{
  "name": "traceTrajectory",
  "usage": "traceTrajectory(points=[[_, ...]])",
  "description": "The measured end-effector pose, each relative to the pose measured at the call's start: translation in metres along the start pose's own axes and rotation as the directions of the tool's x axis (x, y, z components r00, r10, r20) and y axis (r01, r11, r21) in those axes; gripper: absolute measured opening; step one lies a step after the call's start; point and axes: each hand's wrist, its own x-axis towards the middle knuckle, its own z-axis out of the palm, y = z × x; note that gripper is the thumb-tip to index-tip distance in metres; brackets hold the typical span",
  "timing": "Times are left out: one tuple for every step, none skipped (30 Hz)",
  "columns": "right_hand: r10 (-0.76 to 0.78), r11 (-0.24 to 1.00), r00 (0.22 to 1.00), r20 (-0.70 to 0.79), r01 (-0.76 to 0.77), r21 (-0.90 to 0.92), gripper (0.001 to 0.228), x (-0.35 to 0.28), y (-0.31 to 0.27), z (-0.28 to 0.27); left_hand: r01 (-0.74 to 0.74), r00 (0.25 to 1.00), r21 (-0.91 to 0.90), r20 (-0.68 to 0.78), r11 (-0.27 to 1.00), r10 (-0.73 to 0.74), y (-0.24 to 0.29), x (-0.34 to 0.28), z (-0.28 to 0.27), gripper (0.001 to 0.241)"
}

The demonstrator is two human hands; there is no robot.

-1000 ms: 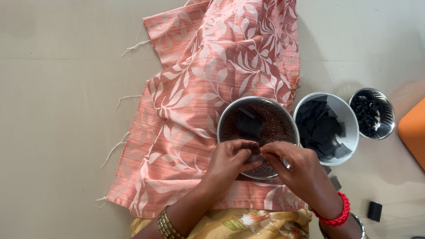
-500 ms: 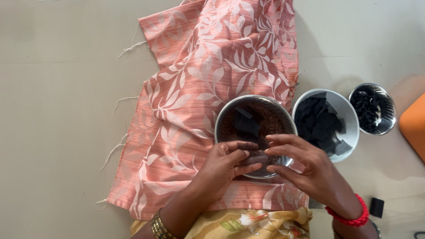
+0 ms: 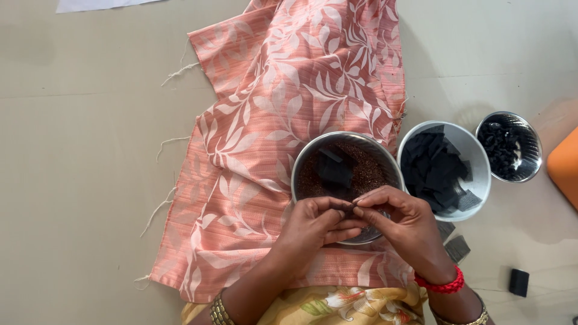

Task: Coating small fabric strips with seeds or beads by pressing them into a bowl.

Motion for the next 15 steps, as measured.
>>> traceTrajectory(points=[[0.0, 1.0, 1.0, 0.001, 0.0, 0.001, 0.011, 0.0, 0.0, 0.001, 0.0, 1.0, 0.001, -0.001, 1.0, 0.0, 0.0, -0.001, 0.0, 0.023], [-0.014, 1.0, 1.0, -0.008, 0.014, 0.015, 0.011, 0.0, 0.0, 0.002, -0.013, 1.0, 0.02, 0.01, 1.0, 0.013, 0.0, -0.001, -0.001, 0.025], [-0.028, 0.999, 0.999, -0.02, 0.029, 0.028, 0.011, 0.0, -0.001, 0.002, -0.027, 0.999, 0.041, 0.024, 0.999, 0.026, 0.0, -0.001, 0.0, 0.026], [-0.029, 0.999, 0.999, -0.022, 0.03, 0.028, 0.011, 0.0, -0.001, 0.001, -0.027, 0.999, 0.042, 0.026, 0.999, 0.026, 0.002, -0.002, 0.001, 0.026], [-0.051, 0.998, 0.998, -0.031, 0.052, 0.025, 0.012, 0.0, -0.002, 0.001, -0.045, 0.999, 0.065, 0.019, 0.997, 0.044, 0.004, -0.002, 0.002, 0.028], [-0.072, 0.997, 0.997, -0.04, 0.073, 0.021, 0.012, 0.0, -0.002, 0.0, -0.064, 0.998, 0.088, 0.013, 0.994, 0.063, 0.006, -0.003, 0.003, 0.03], [-0.074, 0.997, 0.996, -0.042, 0.075, 0.021, 0.012, 0.0, -0.003, 0.0, -0.065, 0.998, 0.09, 0.015, 0.994, 0.064, 0.009, -0.006, 0.006, 0.03], [-0.08, 0.996, 0.995, -0.058, 0.081, 0.027, 0.012, 0.0, -0.003, 0.0, -0.101, 0.995, 0.153, 0.01, 0.983, 0.101, 0.012, -0.01, 0.009, 0.03], [-0.085, 0.996, 0.994, -0.072, 0.087, 0.032, 0.013, 0.0, -0.003, 0.0, -0.136, 0.99, 0.215, 0.005, 0.967, 0.138, 0.015, -0.013, 0.012, 0.031], [-0.087, 0.995, 0.994, -0.073, 0.089, 0.032, 0.013, 0.0, -0.003, 0.0, -0.138, 0.99, 0.216, 0.006, 0.967, 0.14, 0.016, -0.014, 0.013, 0.031], [-0.098, 0.994, 0.992, -0.08, 0.101, 0.03, 0.013, 0.0, -0.003, 0.0, -0.178, 0.981, 0.314, -0.015, 0.933, 0.192, 0.017, -0.016, 0.014, 0.03], [-0.11, 0.993, 0.99, -0.087, 0.113, 0.029, 0.014, -0.001, -0.003, 0.001, -0.211, 0.969, 0.41, -0.031, 0.887, 0.245, 0.017, -0.018, 0.014, 0.031], [-0.111, 0.993, 0.99, -0.087, 0.114, 0.029, 0.014, -0.001, -0.002, 0.001, -0.212, 0.969, 0.411, -0.031, 0.887, 0.246, 0.015, -0.016, 0.012, 0.031], [-0.115, 0.992, 0.99, -0.079, 0.118, 0.033, 0.014, -0.002, -0.001, 0.001, -0.23, 0.959, 0.424, -0.056, 0.876, 0.279, 0.012, -0.014, 0.01, 0.028], [-0.119, 0.992, 0.99, -0.072, 0.122, 0.038, 0.014, -0.002, 0.0, 0.001, -0.246, 0.948, 0.437, -0.079, 0.865, 0.31, 0.009, -0.012, 0.008, 0.024]])
